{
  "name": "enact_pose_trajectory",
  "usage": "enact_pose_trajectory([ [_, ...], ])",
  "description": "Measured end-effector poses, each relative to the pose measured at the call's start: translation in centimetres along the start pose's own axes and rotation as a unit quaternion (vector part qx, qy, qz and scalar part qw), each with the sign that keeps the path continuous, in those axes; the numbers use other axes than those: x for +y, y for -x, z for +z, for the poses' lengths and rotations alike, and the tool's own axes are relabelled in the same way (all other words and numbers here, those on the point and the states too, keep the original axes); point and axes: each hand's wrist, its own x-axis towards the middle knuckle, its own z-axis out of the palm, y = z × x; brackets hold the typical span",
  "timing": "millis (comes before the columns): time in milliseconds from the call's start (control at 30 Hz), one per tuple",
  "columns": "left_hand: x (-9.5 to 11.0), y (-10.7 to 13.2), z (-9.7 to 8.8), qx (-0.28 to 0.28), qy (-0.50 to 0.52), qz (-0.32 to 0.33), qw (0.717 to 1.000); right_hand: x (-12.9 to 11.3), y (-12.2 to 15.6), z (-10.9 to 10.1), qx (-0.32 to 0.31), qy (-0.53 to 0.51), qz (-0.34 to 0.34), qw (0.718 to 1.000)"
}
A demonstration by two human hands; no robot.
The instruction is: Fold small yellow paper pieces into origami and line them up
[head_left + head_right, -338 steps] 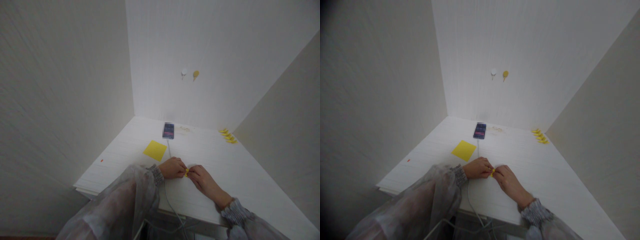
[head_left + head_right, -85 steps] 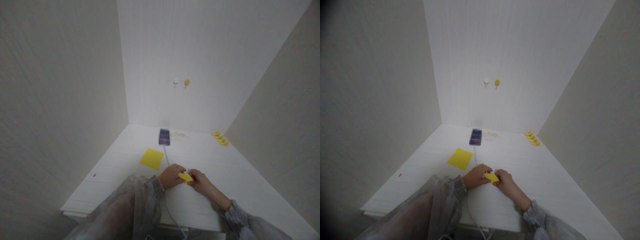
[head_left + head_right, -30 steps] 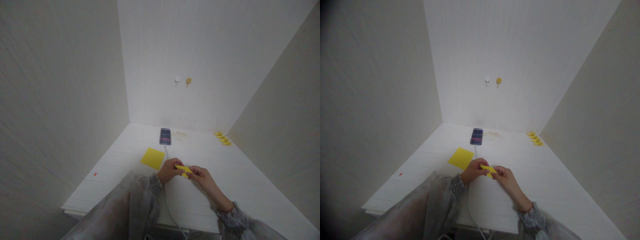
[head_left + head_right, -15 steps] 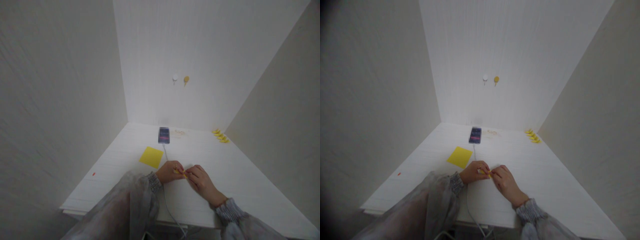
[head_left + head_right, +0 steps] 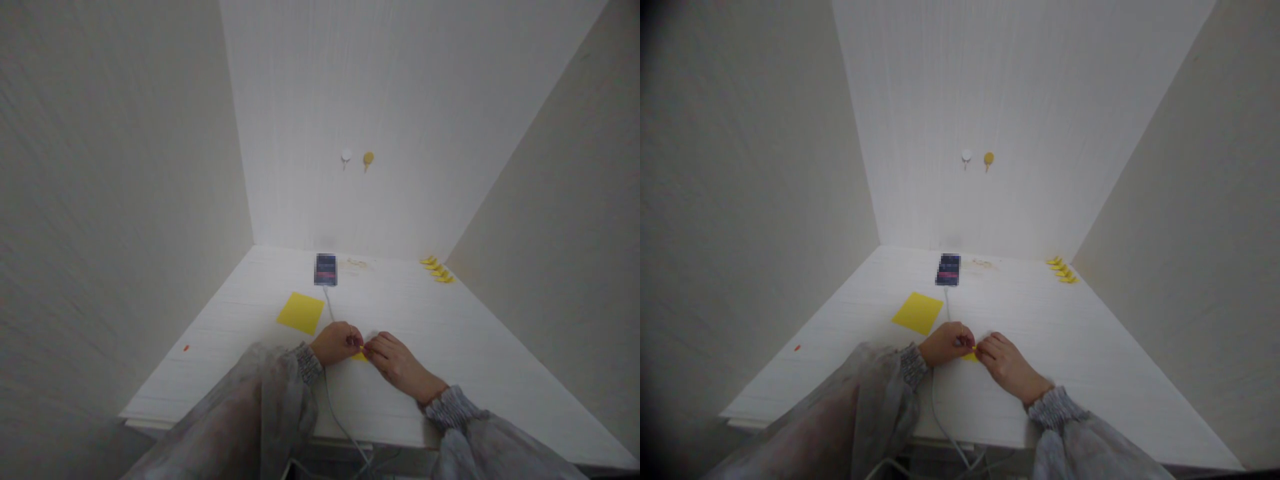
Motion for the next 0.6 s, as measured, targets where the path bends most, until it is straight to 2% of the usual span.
enact_pose_trajectory([
  [200, -0.26, -0.16, -0.04, -0.017, 0.006, 0.036, 0.999, -0.57, 0.51, -0.82, -0.006, -0.031, 0.015, 0.999],
  [367, -0.24, -0.32, -0.18, -0.041, -0.001, 0.019, 0.999, -0.79, 0.77, -0.51, 0.013, 0.001, 0.007, 1.000],
  [600, -0.05, -0.34, -0.17, -0.044, -0.007, -0.011, 0.999, -1.06, 0.62, -0.09, -0.014, 0.024, 0.031, 0.999],
])
